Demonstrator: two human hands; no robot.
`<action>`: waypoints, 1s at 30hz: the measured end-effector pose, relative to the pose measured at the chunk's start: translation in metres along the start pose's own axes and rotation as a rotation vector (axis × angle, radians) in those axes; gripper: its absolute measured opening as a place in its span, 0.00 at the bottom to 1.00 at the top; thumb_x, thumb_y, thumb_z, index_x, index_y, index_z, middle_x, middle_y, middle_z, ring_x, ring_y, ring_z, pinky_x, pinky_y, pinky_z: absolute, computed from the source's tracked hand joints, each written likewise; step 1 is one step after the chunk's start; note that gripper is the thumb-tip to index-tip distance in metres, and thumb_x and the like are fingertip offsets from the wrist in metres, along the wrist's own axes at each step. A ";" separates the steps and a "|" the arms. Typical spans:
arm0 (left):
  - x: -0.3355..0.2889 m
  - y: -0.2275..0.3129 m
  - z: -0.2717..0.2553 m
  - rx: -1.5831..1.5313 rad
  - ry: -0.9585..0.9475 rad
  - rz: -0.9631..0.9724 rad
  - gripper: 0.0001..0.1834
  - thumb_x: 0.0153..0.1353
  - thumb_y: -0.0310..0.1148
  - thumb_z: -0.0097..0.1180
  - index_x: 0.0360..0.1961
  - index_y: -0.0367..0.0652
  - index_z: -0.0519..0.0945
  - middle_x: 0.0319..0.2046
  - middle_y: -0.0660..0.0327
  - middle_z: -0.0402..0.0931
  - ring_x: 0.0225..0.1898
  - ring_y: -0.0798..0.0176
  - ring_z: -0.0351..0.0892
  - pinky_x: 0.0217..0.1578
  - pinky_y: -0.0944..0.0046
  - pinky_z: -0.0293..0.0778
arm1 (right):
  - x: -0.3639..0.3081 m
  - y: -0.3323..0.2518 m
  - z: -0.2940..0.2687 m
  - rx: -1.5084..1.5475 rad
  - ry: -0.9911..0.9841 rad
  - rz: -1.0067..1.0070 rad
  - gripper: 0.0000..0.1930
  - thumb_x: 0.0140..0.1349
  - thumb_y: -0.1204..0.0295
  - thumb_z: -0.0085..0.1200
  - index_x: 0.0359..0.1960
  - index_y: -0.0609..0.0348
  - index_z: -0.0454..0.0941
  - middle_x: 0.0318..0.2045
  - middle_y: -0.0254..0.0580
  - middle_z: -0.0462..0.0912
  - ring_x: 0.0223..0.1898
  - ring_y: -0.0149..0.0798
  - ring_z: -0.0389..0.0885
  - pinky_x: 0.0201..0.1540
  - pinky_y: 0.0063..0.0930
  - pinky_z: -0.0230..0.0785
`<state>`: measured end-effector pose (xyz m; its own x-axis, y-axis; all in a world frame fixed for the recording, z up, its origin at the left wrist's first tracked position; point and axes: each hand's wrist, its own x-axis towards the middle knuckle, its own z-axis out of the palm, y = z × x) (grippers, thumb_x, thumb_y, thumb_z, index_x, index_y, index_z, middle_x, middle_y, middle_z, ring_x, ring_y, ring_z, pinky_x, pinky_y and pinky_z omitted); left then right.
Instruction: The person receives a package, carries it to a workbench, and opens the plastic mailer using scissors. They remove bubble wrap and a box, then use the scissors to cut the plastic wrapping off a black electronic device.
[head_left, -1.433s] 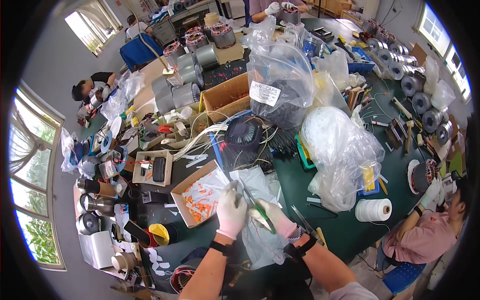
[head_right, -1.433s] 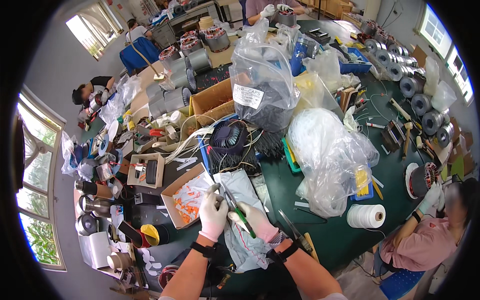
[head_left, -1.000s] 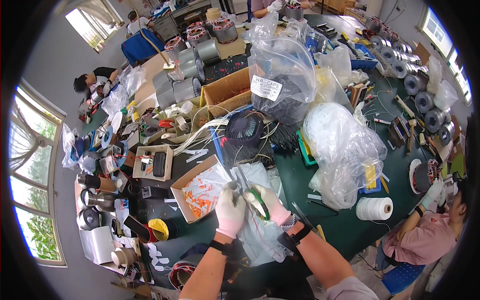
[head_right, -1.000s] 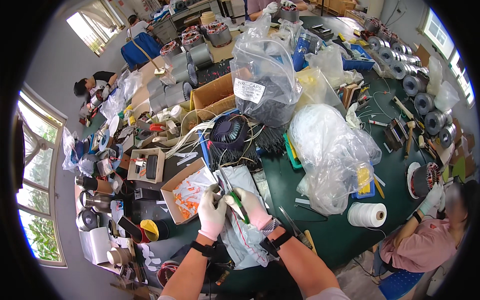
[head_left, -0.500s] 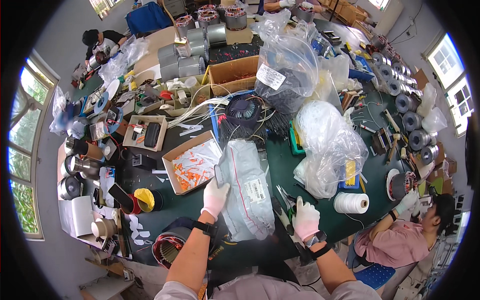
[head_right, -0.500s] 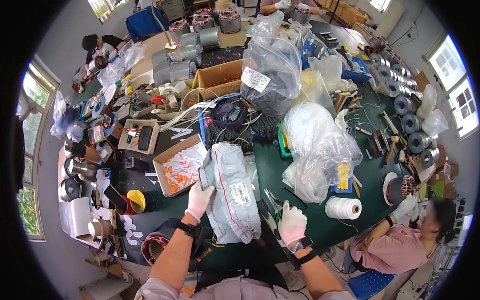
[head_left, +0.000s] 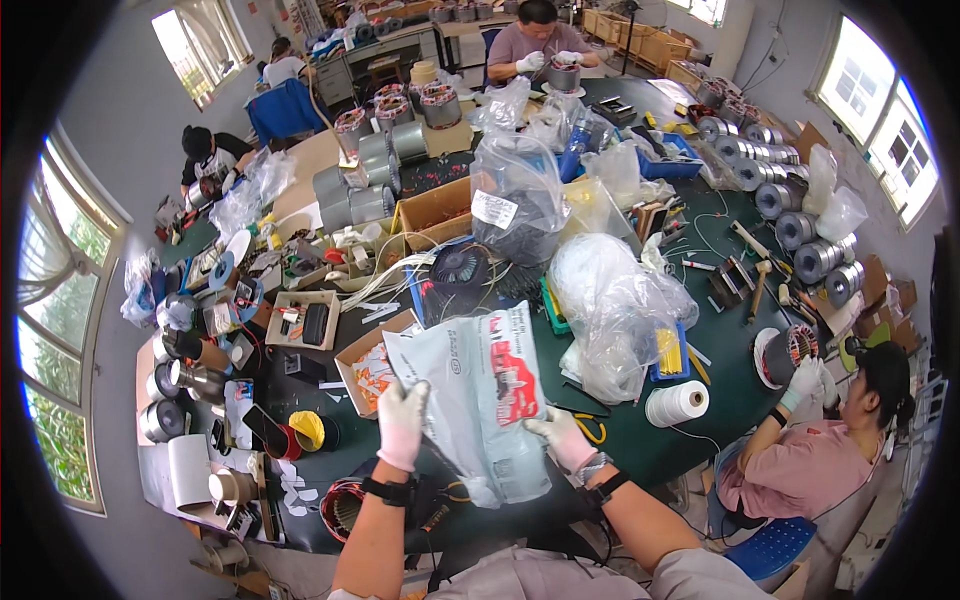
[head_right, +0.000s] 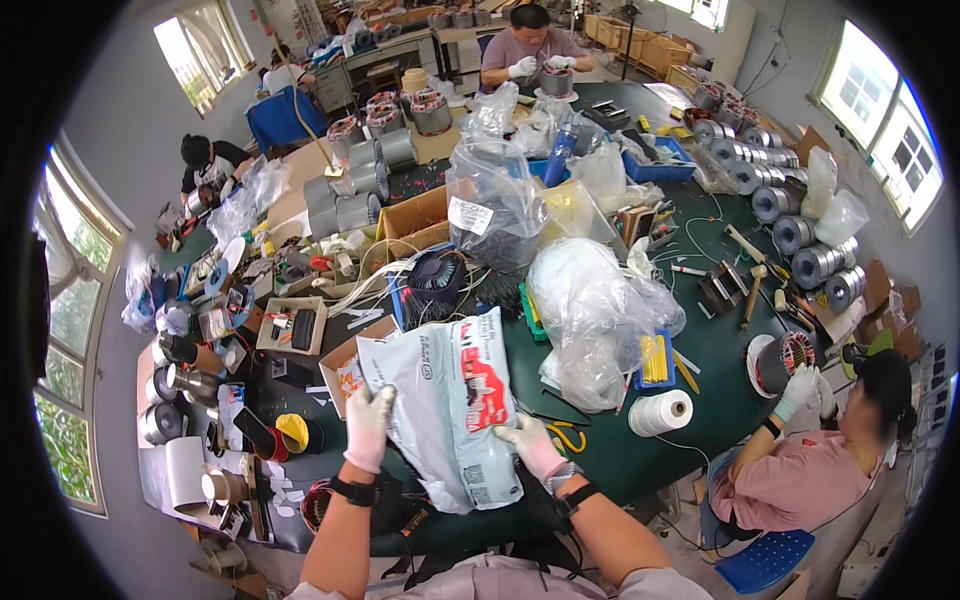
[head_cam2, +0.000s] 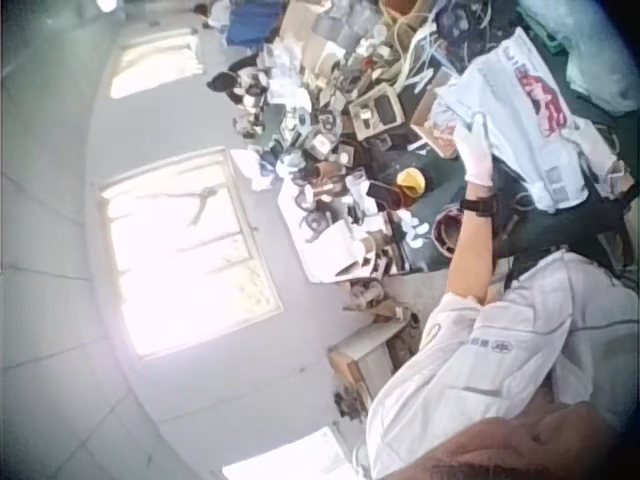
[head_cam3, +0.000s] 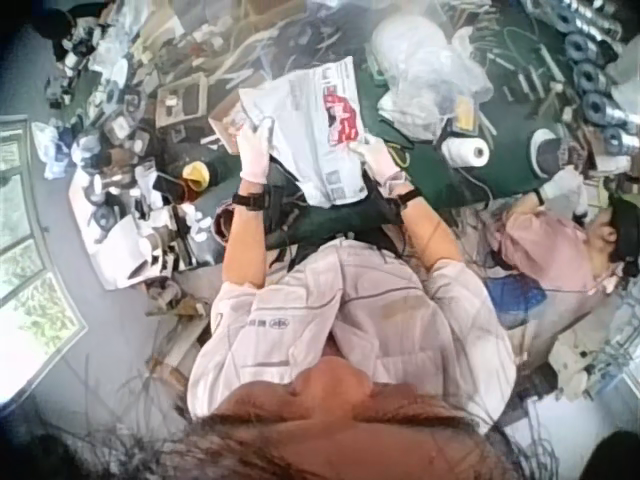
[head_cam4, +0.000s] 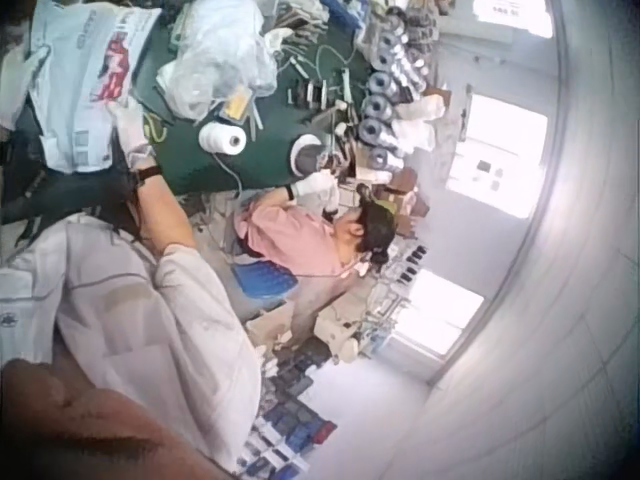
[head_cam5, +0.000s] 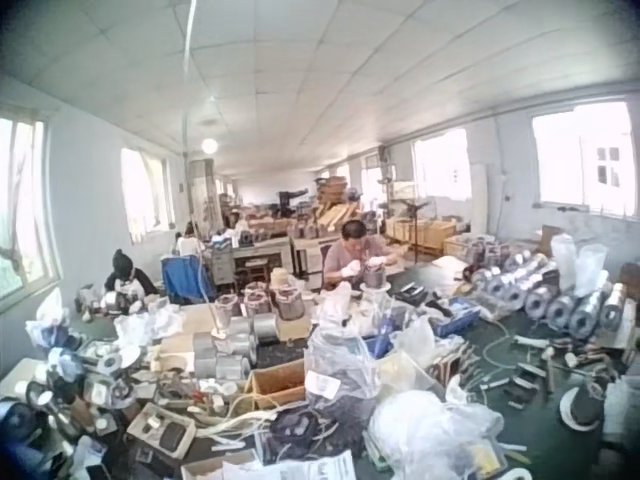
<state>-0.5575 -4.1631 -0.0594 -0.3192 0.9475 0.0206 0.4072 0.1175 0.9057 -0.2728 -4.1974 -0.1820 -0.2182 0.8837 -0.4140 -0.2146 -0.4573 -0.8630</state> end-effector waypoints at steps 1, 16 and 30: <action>-0.003 0.007 -0.024 -0.003 0.022 -0.062 0.16 0.66 0.33 0.62 0.28 0.30 0.75 0.22 0.66 0.71 0.27 0.73 0.65 0.28 0.64 0.68 | -0.031 -0.067 0.031 0.064 0.013 0.152 0.19 0.64 0.72 0.61 0.53 0.71 0.78 0.44 0.51 0.88 0.46 0.40 0.87 0.51 0.31 0.77; -0.050 0.167 -0.009 -0.389 -0.354 -0.092 0.12 0.65 0.34 0.66 0.40 0.35 0.81 0.30 0.71 0.77 0.30 0.79 0.70 0.31 0.72 0.68 | -0.163 -0.173 0.094 -0.462 -0.016 -0.421 0.27 0.61 0.62 0.65 0.57 0.67 0.76 0.50 0.53 0.84 0.50 0.43 0.85 0.53 0.34 0.76; -0.076 0.158 -0.015 -0.347 -0.639 0.122 0.21 0.66 0.46 0.63 0.38 0.34 0.79 0.31 0.66 0.76 0.32 0.75 0.71 0.33 0.70 0.71 | -0.174 -0.196 0.099 -0.603 0.114 -0.404 0.12 0.67 0.66 0.57 0.38 0.64 0.84 0.25 0.47 0.81 0.25 0.34 0.78 0.32 0.28 0.69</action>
<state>-0.4822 -4.2211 0.0883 0.3149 0.9488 -0.0250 0.0796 -0.0001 0.9968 -0.2870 -4.2716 0.0875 -0.1259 0.9916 -0.0293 0.3107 0.0113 -0.9504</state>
